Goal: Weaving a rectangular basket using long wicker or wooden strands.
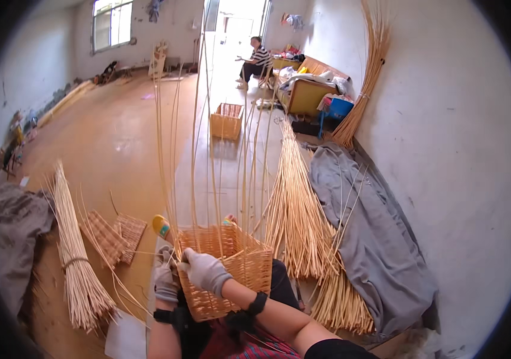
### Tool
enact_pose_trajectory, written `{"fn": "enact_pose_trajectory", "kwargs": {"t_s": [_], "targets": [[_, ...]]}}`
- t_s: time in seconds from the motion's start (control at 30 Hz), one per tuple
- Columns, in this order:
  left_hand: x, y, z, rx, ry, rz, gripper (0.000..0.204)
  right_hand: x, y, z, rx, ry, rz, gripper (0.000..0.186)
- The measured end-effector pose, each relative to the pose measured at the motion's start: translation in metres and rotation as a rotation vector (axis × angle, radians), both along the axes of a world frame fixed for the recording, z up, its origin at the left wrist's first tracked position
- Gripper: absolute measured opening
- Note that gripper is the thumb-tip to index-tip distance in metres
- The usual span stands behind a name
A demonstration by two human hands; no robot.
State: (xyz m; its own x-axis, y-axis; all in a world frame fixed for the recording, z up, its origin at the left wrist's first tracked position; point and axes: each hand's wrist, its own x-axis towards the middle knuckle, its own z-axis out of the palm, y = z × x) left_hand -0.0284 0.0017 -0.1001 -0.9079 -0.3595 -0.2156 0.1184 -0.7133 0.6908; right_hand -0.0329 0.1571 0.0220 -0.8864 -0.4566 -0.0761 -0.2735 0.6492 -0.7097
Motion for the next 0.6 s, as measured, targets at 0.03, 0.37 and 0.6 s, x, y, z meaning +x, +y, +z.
{"fn": "enact_pose_trajectory", "kwargs": {"t_s": [0.03,0.37,0.6], "targets": [[0.001,0.002,-0.004,-0.013,0.067,0.011,0.020,0.003,0.001,-0.001,-0.021,-0.005,0.005,0.026],[0.011,0.009,0.018,-0.368,0.253,-0.084,0.043,0.016,0.031,0.003,-0.222,0.051,0.077,0.023],[0.032,0.034,0.059,-0.547,0.232,-0.155,0.053,0.034,0.108,0.039,-0.448,-0.042,0.201,0.024]]}}
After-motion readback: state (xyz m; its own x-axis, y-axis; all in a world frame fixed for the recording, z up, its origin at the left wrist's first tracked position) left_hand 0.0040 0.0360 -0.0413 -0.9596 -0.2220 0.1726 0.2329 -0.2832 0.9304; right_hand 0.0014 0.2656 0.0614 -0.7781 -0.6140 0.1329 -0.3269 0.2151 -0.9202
